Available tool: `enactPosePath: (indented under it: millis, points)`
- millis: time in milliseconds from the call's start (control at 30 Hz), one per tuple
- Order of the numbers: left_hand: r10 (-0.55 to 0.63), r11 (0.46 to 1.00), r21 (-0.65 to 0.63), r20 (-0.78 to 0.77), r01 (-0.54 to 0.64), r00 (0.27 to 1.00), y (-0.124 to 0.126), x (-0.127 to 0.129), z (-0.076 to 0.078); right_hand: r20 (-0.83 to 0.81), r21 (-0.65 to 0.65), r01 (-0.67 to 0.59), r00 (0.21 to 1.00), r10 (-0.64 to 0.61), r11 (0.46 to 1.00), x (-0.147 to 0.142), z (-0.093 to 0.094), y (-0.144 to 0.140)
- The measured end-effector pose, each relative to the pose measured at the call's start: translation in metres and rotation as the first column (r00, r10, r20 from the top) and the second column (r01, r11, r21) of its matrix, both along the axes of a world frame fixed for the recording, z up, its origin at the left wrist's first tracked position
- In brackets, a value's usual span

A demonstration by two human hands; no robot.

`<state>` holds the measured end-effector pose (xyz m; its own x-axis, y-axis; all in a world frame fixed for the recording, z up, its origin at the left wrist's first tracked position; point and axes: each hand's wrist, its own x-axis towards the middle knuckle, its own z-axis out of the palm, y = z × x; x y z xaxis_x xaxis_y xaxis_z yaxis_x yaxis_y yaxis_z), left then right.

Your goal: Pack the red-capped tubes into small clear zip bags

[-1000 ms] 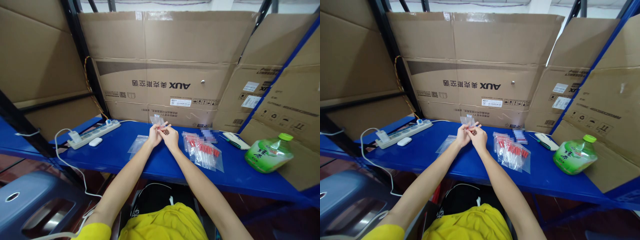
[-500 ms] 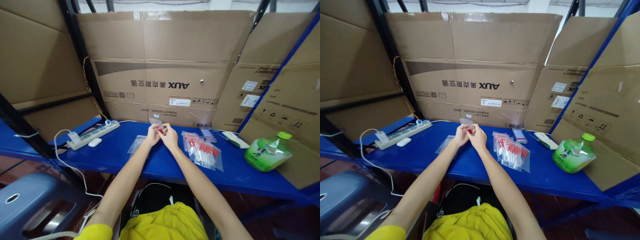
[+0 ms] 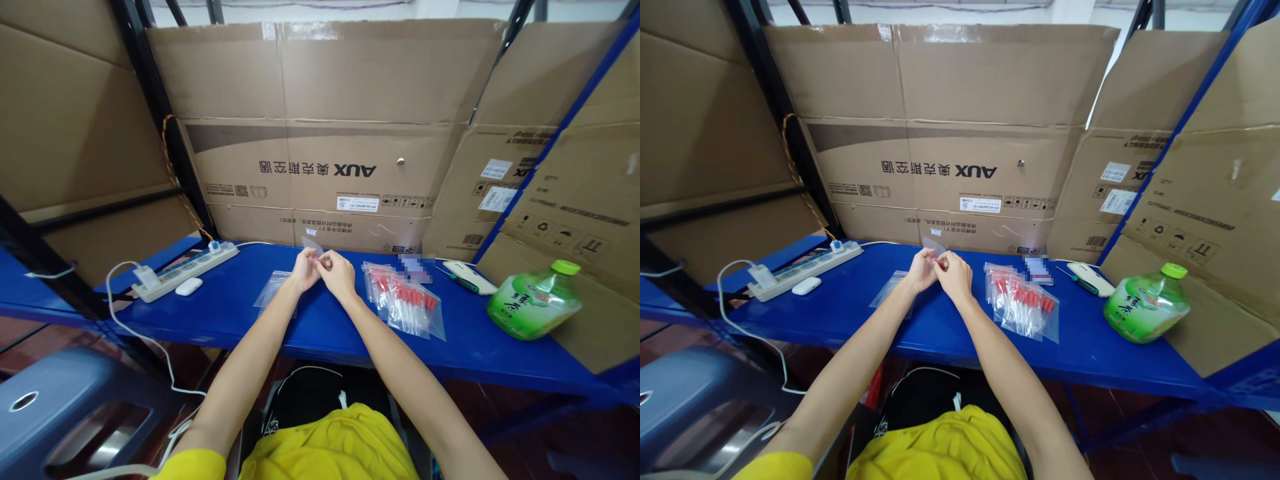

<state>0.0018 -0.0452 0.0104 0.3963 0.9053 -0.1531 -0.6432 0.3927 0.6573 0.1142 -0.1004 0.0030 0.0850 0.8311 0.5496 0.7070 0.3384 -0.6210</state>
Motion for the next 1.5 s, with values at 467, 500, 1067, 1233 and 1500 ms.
enactPosePath:
  millis: [467,500,1067,1233,1500]
  points:
    - [0.026,1.0,0.001,0.068,-0.026,0.997,-0.006,0.002,0.004,0.045,0.04,0.021,0.999,-0.023,0.999,0.0,-0.003,0.003]
    - [0.032,0.999,0.007,0.064,-0.032,0.997,-0.006,0.002,0.004,0.045,0.041,0.018,0.999,-0.019,0.999,0.001,-0.003,0.003]
    - [0.276,0.961,-0.019,0.18,-0.277,0.944,0.001,-0.007,0.005,0.161,-0.071,0.01,0.987,0.002,0.997,0.059,0.004,0.028]
    - [0.304,0.952,-0.044,0.259,-0.303,0.917,0.004,-0.011,0.003,0.323,-0.321,-0.003,0.94,0.112,0.947,0.084,-0.013,0.041]
    - [0.359,0.931,-0.051,0.298,-0.361,0.884,0.006,-0.014,0.003,0.289,-0.342,-0.008,0.951,0.113,0.94,0.076,-0.02,0.039]
